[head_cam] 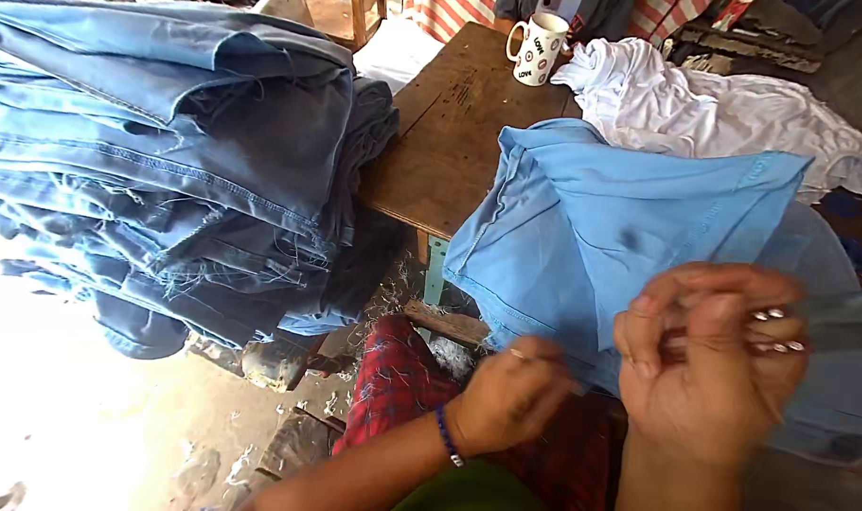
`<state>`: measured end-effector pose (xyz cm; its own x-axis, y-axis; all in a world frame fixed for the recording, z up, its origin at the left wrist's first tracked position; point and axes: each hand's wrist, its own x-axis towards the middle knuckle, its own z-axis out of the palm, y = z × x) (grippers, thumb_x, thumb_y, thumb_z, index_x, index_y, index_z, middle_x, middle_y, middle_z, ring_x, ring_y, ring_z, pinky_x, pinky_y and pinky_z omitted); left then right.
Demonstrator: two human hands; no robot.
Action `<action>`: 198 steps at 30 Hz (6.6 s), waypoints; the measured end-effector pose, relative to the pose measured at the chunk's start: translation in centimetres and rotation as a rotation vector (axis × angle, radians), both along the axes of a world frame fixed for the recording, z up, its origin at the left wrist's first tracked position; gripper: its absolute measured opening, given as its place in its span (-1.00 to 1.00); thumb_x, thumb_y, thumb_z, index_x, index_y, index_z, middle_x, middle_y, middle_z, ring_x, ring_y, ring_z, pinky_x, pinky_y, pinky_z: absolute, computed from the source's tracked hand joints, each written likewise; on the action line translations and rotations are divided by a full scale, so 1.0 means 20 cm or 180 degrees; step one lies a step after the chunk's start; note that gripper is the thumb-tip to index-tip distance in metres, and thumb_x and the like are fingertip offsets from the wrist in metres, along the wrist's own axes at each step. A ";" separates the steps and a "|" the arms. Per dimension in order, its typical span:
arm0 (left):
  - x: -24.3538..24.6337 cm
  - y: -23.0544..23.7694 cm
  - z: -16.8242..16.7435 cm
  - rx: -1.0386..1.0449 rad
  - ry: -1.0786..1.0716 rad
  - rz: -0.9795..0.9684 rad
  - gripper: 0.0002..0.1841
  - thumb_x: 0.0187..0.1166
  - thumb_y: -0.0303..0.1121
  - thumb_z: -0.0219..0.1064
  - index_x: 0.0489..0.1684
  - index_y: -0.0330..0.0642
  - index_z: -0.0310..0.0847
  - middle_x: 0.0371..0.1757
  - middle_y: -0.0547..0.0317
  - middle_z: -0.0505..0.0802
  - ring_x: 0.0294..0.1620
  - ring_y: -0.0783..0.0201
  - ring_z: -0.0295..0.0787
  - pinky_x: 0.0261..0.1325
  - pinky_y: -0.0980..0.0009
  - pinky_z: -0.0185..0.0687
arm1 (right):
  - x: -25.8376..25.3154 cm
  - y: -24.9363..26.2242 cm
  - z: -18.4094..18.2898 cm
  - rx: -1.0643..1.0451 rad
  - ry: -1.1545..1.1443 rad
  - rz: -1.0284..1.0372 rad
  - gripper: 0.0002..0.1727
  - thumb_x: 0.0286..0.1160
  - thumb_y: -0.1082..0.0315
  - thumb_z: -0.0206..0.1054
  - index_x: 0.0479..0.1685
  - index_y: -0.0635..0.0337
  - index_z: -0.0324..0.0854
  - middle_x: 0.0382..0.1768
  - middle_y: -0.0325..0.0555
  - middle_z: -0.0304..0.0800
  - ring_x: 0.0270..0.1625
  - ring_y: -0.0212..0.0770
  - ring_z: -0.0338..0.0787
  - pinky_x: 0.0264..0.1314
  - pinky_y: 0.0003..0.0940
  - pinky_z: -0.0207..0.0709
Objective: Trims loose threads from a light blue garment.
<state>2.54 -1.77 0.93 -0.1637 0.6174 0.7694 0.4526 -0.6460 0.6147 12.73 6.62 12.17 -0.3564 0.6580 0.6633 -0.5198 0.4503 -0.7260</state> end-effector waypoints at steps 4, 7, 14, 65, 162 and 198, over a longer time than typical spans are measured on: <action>-0.32 0.05 -0.14 -0.0458 -0.0370 0.1921 -0.67 0.46 -0.41 0.50 0.16 -0.23 0.65 0.07 -0.12 0.61 -0.22 0.30 0.66 -0.25 0.46 0.69 | -0.11 0.00 -0.16 0.0186 -0.0658 -0.0270 -0.88 0.72 0.25 0.30 0.00 -0.14 0.75 -0.25 -0.59 0.67 -0.52 -0.72 0.41 -0.53 -0.79 0.32; -0.48 0.13 -0.19 -0.0753 -0.0226 0.1955 -0.70 0.47 -0.49 0.46 0.16 -0.30 0.78 -0.07 -0.17 0.77 -0.22 0.17 0.77 -0.18 0.33 0.74 | -0.15 0.01 -0.25 0.0394 -0.0885 -0.0465 -0.90 0.48 0.40 0.47 -0.11 0.06 0.76 -0.22 -0.47 0.67 -0.43 -0.72 0.50 -0.43 -0.84 0.43; -0.38 0.00 0.01 -0.0257 -0.1793 0.0720 -0.93 0.74 -0.50 0.20 -0.03 -0.20 0.58 -0.32 0.29 0.88 -0.37 0.39 0.88 -0.23 0.38 0.89 | -0.16 0.06 -0.38 0.1611 -0.2103 -0.1412 -0.62 0.08 0.30 0.70 -0.14 0.32 0.79 -0.15 0.04 0.69 -0.34 -0.36 0.66 -0.35 -0.56 0.59; -0.25 0.02 0.08 0.0281 -0.2858 0.0507 -0.85 0.53 -0.60 0.44 -0.08 -0.20 0.85 -0.14 0.18 0.93 -0.27 0.31 0.94 -0.18 0.34 0.95 | -0.05 0.01 -0.44 0.1060 -0.1534 -0.0953 -0.69 0.37 0.32 0.49 -0.06 0.38 0.67 -0.21 -0.20 0.58 -0.25 -0.69 0.51 -0.24 -0.90 0.38; -0.26 -0.01 0.02 0.0480 -0.3489 -0.0178 -0.73 0.86 -0.04 -0.03 -0.08 0.05 0.48 -0.16 0.16 0.89 -0.22 0.19 0.96 -0.14 0.23 0.94 | -0.10 -0.04 -0.38 0.0854 -0.1938 -0.0716 -0.72 0.64 0.28 0.34 -0.17 0.42 0.70 -0.32 -0.26 0.74 -0.25 -0.76 0.61 -0.14 -0.88 0.49; -0.21 0.00 0.03 0.0376 -0.3118 -0.0394 -0.85 0.80 -0.06 0.13 0.04 0.19 0.52 -0.01 0.25 0.85 -0.02 0.26 0.91 0.09 0.23 0.90 | -0.14 -0.07 -0.39 0.1568 -0.1948 -0.1658 -0.60 0.78 0.13 0.21 -0.21 0.36 0.62 -0.40 -0.10 0.65 -0.33 -0.54 0.62 -0.22 -0.76 0.48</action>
